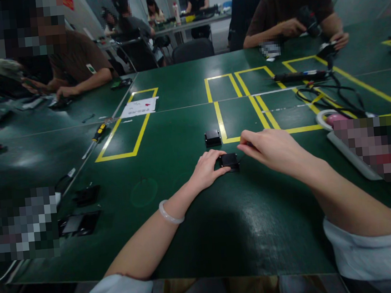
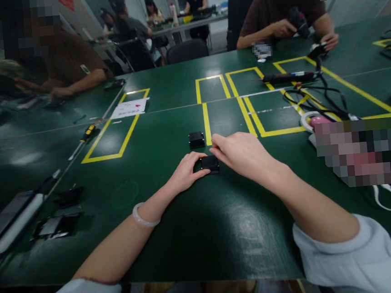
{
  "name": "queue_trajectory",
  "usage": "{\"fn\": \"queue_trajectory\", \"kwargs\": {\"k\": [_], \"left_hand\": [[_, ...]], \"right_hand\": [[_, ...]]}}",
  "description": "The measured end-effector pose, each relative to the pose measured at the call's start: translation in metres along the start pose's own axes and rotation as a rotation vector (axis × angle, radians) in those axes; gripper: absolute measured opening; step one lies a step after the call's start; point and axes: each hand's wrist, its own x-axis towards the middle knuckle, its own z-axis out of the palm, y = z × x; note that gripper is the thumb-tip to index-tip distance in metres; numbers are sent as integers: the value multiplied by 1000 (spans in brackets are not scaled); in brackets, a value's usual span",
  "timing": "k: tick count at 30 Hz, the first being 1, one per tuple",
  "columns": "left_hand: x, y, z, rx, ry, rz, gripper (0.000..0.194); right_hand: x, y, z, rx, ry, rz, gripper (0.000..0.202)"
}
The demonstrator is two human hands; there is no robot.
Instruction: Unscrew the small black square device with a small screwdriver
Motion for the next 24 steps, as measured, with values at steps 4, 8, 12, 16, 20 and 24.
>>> {"fn": "queue_trajectory", "kwargs": {"k": [4,8,12,16,20,24], "left_hand": [[0,1,-1,1,3,11,39],[1,1,0,5,-3,6,39],[0,-1,1,5,3,8,39],[0,-1,1,4,13,15,39],[0,-2,1,5,9,20,39],[0,-3,1,10,12,25,40]], "right_hand": [[0,-1,1,53,19,-2,24],[0,-2,2,9,11,4,24],[0,-2,1,20,14,-8,21],[-1,-2,0,59,24,-17,18],[-1,-1,1,14,12,-4,22],[-1,-2,1,36,22,-12,20]]}}
